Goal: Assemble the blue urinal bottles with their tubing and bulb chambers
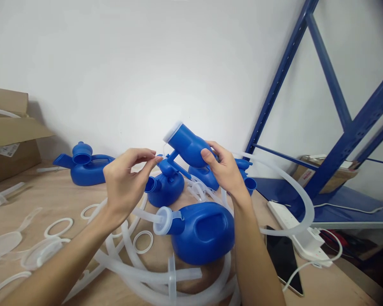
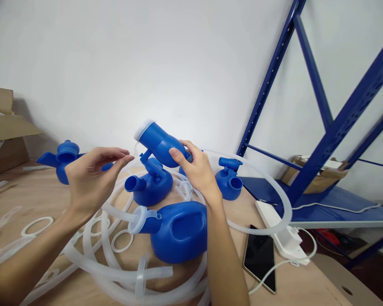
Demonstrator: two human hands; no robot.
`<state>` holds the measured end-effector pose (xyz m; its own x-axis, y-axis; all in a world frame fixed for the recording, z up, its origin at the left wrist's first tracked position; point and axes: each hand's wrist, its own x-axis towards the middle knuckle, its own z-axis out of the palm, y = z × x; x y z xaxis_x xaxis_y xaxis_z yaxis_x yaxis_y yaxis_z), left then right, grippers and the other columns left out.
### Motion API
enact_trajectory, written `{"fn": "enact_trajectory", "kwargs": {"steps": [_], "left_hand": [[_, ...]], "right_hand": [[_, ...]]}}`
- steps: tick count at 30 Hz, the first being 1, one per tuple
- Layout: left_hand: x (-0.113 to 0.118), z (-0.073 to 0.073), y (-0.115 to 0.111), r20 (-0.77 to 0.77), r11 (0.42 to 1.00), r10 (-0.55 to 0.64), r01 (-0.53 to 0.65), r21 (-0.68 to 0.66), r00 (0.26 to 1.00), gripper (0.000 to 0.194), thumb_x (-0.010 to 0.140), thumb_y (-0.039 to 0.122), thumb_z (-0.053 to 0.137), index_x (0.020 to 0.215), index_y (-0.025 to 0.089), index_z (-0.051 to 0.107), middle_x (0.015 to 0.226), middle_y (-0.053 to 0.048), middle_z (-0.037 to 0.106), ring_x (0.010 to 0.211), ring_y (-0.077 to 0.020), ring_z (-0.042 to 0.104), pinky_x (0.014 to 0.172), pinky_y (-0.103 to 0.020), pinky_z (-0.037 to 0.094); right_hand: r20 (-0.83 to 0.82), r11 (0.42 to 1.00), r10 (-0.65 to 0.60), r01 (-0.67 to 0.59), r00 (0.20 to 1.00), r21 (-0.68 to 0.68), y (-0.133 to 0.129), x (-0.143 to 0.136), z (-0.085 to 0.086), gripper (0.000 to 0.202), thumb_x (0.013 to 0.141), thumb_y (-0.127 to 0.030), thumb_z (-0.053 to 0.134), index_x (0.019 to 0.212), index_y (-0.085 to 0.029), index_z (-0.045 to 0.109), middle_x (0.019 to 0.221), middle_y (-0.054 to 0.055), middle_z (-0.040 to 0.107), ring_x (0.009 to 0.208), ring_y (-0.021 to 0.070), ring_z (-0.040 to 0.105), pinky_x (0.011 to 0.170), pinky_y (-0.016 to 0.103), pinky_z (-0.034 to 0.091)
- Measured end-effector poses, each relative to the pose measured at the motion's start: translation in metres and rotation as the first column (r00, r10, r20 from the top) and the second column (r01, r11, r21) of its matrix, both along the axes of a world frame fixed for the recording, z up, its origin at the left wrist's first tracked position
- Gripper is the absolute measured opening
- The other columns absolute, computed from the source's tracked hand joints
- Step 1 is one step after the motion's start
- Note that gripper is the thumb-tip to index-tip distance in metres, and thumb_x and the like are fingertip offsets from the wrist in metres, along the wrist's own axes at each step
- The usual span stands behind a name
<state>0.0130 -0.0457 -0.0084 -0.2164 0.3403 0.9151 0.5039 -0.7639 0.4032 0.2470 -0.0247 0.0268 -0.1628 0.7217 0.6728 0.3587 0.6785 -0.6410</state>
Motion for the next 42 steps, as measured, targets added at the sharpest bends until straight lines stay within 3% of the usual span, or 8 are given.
{"fn": "enact_trajectory", "kwargs": {"steps": [6, 10, 16, 20, 24, 31, 37, 42], "left_hand": [[0.004, -0.005, 0.003, 0.076, 0.993, -0.021, 0.012, 0.117, 0.997, 0.006, 0.086, 0.023, 0.080, 0.088, 0.022, 0.074, 0.091, -0.001, 0.077, 0.092, -0.0197, 0.076, 0.083, -0.035, 0.067], [0.008, -0.003, -0.003, 0.088, 0.999, -0.038, 0.036, 0.021, 0.995, 0.003, 0.089, 0.028, 0.078, 0.089, 0.026, 0.076, 0.094, -0.001, 0.077, 0.093, -0.0205, 0.075, 0.084, -0.037, 0.067], [0.000, -0.010, 0.000, 0.086, 0.986, 0.114, -0.123, 0.112, 0.990, 0.006, 0.086, 0.034, 0.081, 0.090, 0.032, 0.077, 0.096, -0.001, 0.078, 0.094, -0.0258, 0.075, 0.087, -0.047, 0.065], [-0.001, -0.013, 0.003, 0.048, 0.981, 0.108, -0.115, 0.158, 0.993, 0.006, 0.086, 0.031, 0.081, 0.090, 0.033, 0.077, 0.096, 0.000, 0.078, 0.091, -0.0245, 0.075, 0.086, -0.045, 0.064], [0.005, -0.010, -0.002, 0.055, 0.996, 0.026, -0.031, 0.084, 0.998, 0.003, 0.087, 0.030, 0.079, 0.090, 0.032, 0.078, 0.093, 0.001, 0.079, 0.091, -0.0236, 0.076, 0.084, -0.043, 0.065], [0.016, -0.003, -0.016, 0.156, 0.989, -0.141, 0.148, -0.030, 0.978, 0.005, 0.084, 0.030, 0.082, 0.087, 0.027, 0.078, 0.091, 0.000, 0.080, 0.089, -0.0224, 0.077, 0.089, -0.043, 0.066], [0.017, 0.002, -0.017, 0.286, 0.932, -0.323, 0.356, -0.072, 0.902, 0.022, 0.073, 0.024, 0.089, 0.092, 0.024, 0.080, 0.095, -0.001, 0.080, 0.094, -0.0221, 0.077, 0.092, -0.040, 0.066], [0.013, -0.002, -0.005, 0.368, 0.882, -0.403, 0.463, -0.089, 0.838, 0.018, 0.074, 0.025, 0.089, 0.090, 0.023, 0.080, 0.102, -0.003, 0.080, 0.099, -0.0223, 0.076, 0.087, -0.035, 0.065]], "right_hand": [[-0.015, 0.998, 0.060, -0.060, 0.998, -0.029, 0.002, -0.004, -0.001, 0.056, 0.092, -0.069, 0.060, 0.116, -0.020, 0.069, 0.075, -0.002, 0.056, 0.065, 0.0125, 0.047, 0.057, 0.025, 0.038], [-0.050, 0.990, 0.125, -0.128, 0.991, -0.064, 0.006, -0.009, -0.005, 0.057, 0.090, -0.071, 0.062, 0.116, -0.021, 0.067, 0.077, -0.001, 0.056, 0.065, 0.0130, 0.048, 0.055, 0.025, 0.038], [-0.078, 0.981, 0.169, -0.175, 0.983, -0.078, 0.012, -0.008, -0.008, 0.060, 0.090, -0.075, 0.058, 0.116, -0.022, 0.067, 0.076, -0.001, 0.055, 0.064, 0.0137, 0.049, 0.051, 0.024, 0.038], [-0.100, 0.957, 0.249, -0.261, 0.963, -0.128, 0.011, -0.008, -0.009, 0.056, 0.090, -0.073, 0.060, 0.113, -0.022, 0.064, 0.067, -0.005, 0.043, 0.053, 0.0097, 0.036, 0.045, 0.023, 0.030], [-0.173, 0.923, 0.314, -0.343, 0.934, -0.176, 0.013, -0.008, -0.010, 0.060, 0.086, -0.075, 0.063, 0.112, -0.021, 0.061, 0.064, -0.008, 0.033, 0.049, 0.0077, 0.027, 0.043, 0.023, 0.022], [-0.134, 0.946, 0.274, -0.292, 0.952, -0.141, 0.009, -0.008, -0.008, 0.065, 0.085, -0.078, 0.061, 0.115, -0.021, 0.066, 0.069, -0.005, 0.036, 0.054, 0.0099, 0.030, 0.046, 0.025, 0.026], [-0.198, 0.961, 0.236, -0.259, 0.951, -0.098, 0.006, -0.010, -0.004, 0.074, 0.079, -0.085, 0.062, 0.112, -0.019, 0.070, 0.065, -0.005, 0.034, 0.054, 0.0104, 0.031, 0.046, 0.025, 0.026], [-0.192, 0.973, 0.202, -0.219, 0.960, -0.071, 0.007, -0.014, -0.007, 0.074, 0.081, -0.083, 0.061, 0.121, -0.022, 0.070, 0.066, -0.004, 0.037, 0.053, 0.0107, 0.030, 0.046, 0.026, 0.026]]}}
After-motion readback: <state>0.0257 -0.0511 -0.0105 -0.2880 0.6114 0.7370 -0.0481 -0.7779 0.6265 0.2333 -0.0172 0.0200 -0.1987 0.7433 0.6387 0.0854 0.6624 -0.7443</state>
